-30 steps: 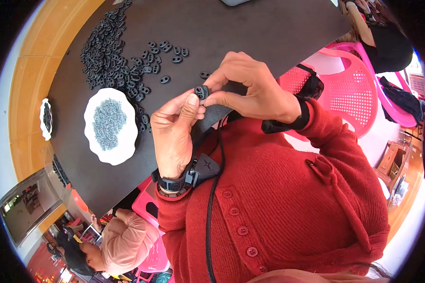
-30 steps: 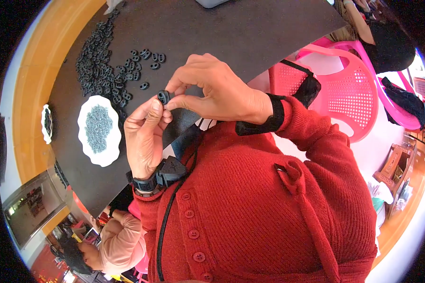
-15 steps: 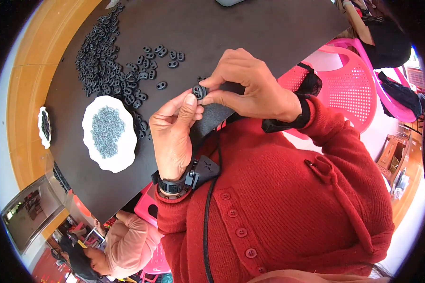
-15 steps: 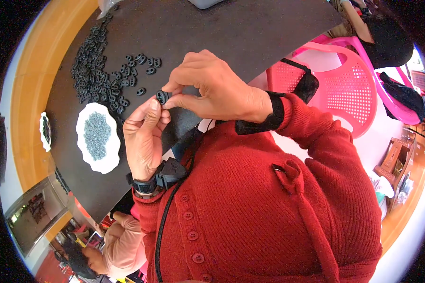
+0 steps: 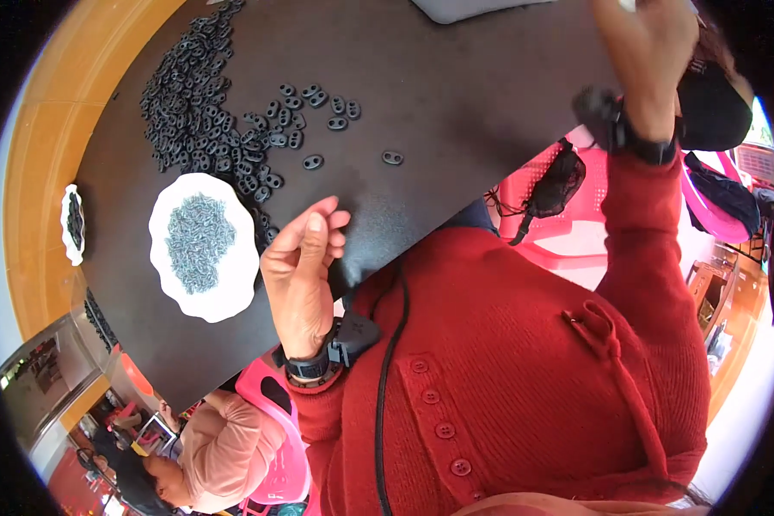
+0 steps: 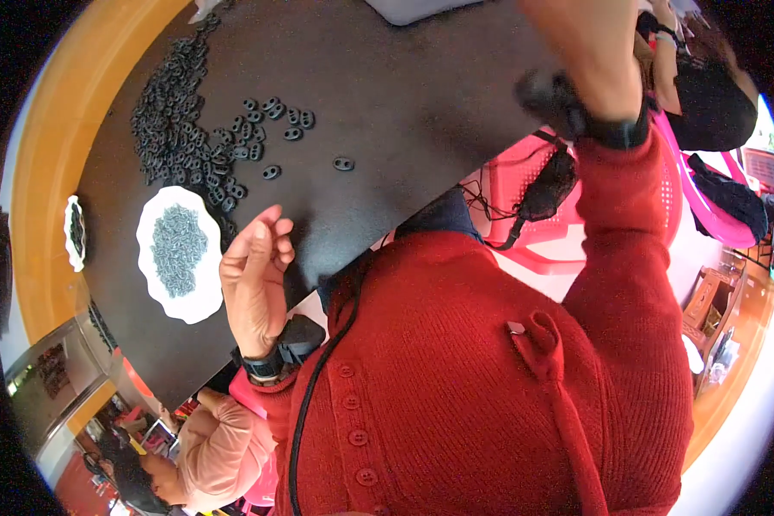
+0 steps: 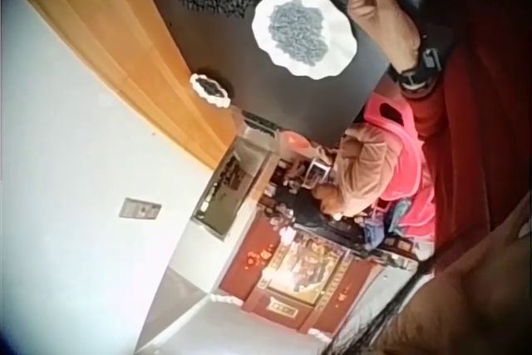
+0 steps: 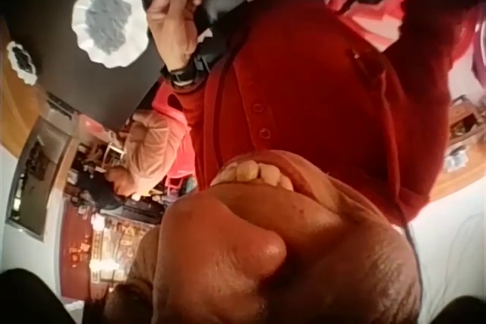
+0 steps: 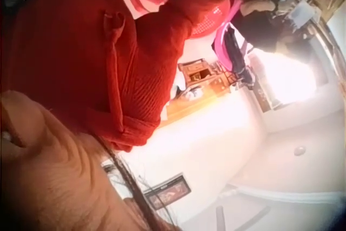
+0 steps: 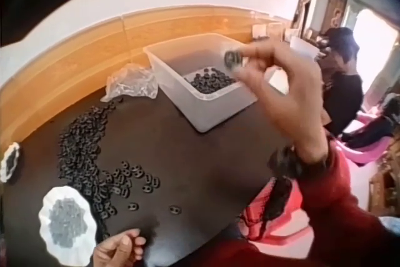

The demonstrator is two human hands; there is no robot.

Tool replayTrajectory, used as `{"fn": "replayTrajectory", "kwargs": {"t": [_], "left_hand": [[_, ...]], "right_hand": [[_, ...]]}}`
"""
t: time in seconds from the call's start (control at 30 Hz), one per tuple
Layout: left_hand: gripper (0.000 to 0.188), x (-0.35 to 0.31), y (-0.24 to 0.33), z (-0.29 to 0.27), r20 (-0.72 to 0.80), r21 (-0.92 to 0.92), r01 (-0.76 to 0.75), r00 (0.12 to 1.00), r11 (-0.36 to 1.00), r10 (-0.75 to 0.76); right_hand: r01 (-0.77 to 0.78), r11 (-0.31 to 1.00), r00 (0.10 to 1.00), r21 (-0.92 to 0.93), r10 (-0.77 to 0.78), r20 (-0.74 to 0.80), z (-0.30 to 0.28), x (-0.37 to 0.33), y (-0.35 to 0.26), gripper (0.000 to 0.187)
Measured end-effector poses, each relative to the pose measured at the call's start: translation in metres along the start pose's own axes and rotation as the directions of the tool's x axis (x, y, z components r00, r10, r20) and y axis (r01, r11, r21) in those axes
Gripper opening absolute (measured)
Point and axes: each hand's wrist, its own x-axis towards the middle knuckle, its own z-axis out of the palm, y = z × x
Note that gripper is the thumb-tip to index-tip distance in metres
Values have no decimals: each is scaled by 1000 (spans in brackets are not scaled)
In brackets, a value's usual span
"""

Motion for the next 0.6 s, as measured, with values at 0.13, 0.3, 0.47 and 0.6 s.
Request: {"fn": "replayTrajectory", "kwargs": {"t": [0.13,0.3,0.47,0.6], "left_hand": [[30,-13,2,-35,-46,-58,-5,999,998,2],[28,-33,11,-66,-59,-97,-27,998,995,21],[27,-50,9,-85,-69,-107,-45,997,993,37],[30,-62,3,-97,-35,-99,-59,998,993,56]], "right_hand": [[-22,987,983,-161,51,178,44,35,77,26],[-83,995,921,-60,99,377,42,53,4,25],[-55,977,835,205,-68,546,65,33,-72,23],[-22,1000,503,3,9,864,34,-31,-96,21]]}}
